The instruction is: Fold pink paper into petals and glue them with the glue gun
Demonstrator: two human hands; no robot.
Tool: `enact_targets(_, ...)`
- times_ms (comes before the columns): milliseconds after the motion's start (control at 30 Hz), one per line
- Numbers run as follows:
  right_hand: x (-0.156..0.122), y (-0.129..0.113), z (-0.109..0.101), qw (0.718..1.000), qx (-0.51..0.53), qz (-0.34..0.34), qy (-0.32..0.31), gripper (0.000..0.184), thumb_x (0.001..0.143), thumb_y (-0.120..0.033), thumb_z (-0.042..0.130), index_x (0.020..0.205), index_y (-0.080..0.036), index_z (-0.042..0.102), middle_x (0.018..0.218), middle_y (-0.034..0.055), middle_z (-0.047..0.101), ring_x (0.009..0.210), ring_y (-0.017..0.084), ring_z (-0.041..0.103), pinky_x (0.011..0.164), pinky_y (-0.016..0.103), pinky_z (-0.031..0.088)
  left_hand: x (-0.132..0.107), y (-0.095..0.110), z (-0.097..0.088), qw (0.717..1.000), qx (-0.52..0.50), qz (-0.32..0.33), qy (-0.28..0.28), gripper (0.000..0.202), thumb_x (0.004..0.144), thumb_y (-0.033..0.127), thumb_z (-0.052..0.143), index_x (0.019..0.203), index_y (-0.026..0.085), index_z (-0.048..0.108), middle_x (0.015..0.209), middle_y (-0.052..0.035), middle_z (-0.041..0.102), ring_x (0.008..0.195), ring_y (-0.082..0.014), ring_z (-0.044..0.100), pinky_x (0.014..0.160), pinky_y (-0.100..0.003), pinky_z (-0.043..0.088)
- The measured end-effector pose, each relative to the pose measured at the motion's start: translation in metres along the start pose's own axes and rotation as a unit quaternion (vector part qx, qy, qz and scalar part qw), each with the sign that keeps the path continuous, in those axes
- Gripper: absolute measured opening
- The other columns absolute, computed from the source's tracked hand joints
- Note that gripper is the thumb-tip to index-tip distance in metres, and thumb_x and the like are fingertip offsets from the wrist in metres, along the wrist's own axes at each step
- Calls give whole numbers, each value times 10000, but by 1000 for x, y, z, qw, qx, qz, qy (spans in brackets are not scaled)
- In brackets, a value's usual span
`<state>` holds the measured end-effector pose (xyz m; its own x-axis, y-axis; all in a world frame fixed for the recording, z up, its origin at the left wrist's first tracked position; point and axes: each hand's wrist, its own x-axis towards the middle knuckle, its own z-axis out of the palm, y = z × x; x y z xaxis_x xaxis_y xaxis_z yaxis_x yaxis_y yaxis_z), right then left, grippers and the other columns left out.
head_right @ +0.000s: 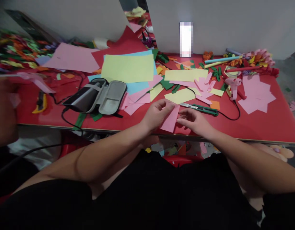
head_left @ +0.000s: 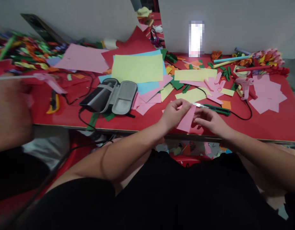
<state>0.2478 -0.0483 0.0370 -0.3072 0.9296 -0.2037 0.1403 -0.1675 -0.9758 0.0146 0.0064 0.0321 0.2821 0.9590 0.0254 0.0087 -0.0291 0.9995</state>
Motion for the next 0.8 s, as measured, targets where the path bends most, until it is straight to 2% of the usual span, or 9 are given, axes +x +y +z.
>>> enact_targets(67,1,4,9,997,58,47,-21,569,815,-629,1088,1117,-284,750,1054,75,882,924,275,850,805,434,695,-7,-8,19,996,-76,-33,18,445,940,617,973,997,230,760,964,-18,773,845,-173,672,757,-290,572)
enact_targets(133,1,7,8,995,74,66,-4,555,769,-597,1126,1001,-286,728,876,20,812,782,217,754,728,394,647,-10,-13,30,988,-142,-49,37,436,931,555,1003,988,230,719,928,6,724,821,-148,637,743,-264,562)
enact_targets(233,5,8,-6,993,88,55,49,457,797,-543,1084,933,-290,728,737,-34,697,667,169,615,640,347,551,-11,-16,31,978,-194,-75,19,437,942,494,997,958,230,649,898,28,647,805,-125,601,751,-245,573)
enact_targets(300,8,8,-18,989,111,59,83,420,765,-494,1065,915,-289,730,770,-32,707,686,167,620,643,334,538,-10,-17,26,980,-177,-87,-23,434,941,488,991,998,232,645,940,23,653,826,-127,628,777,-258,612)
enact_targets(400,10,7,-32,984,130,84,92,388,734,-438,1048,927,-290,746,864,-2,768,777,203,691,701,359,592,-9,-22,16,991,-93,-47,-86,573,845,469,1065,1239,255,707,1247,-51,766,905,-148,713,749,-268,624)
enact_targets(467,8,5,-37,990,97,72,75,343,789,-434,1031,958,-295,767,868,6,771,795,218,697,737,387,616,-8,-27,10,993,-31,9,-112,816,761,431,1124,1451,299,709,1512,-114,767,953,-167,742,710,-269,608)
enact_targets(533,6,2,-38,996,40,46,59,289,875,-452,1004,994,-300,789,828,2,744,763,216,667,733,399,607,-8,-32,5,989,11,57,-134,903,753,418,1131,1546,330,708,1605,-136,768,983,-186,756,713,-284,620)
enact_targets(700,2,-6,-35,998,-22,41,38,275,956,-520,979,1070,-307,848,859,26,758,761,228,668,690,415,608,-6,-32,-3,975,104,142,-137,418,924,516,1014,1226,269,866,1308,-106,895,1080,-224,824,818,-310,676)
enact_targets(800,0,-5,-33,998,-45,31,30,376,958,-604,977,1146,-301,861,1052,72,846,918,273,779,791,453,683,-2,-29,-6,970,141,166,-109,354,982,554,976,1134,248,885,1228,-102,916,1037,-197,838,827,-292,679)
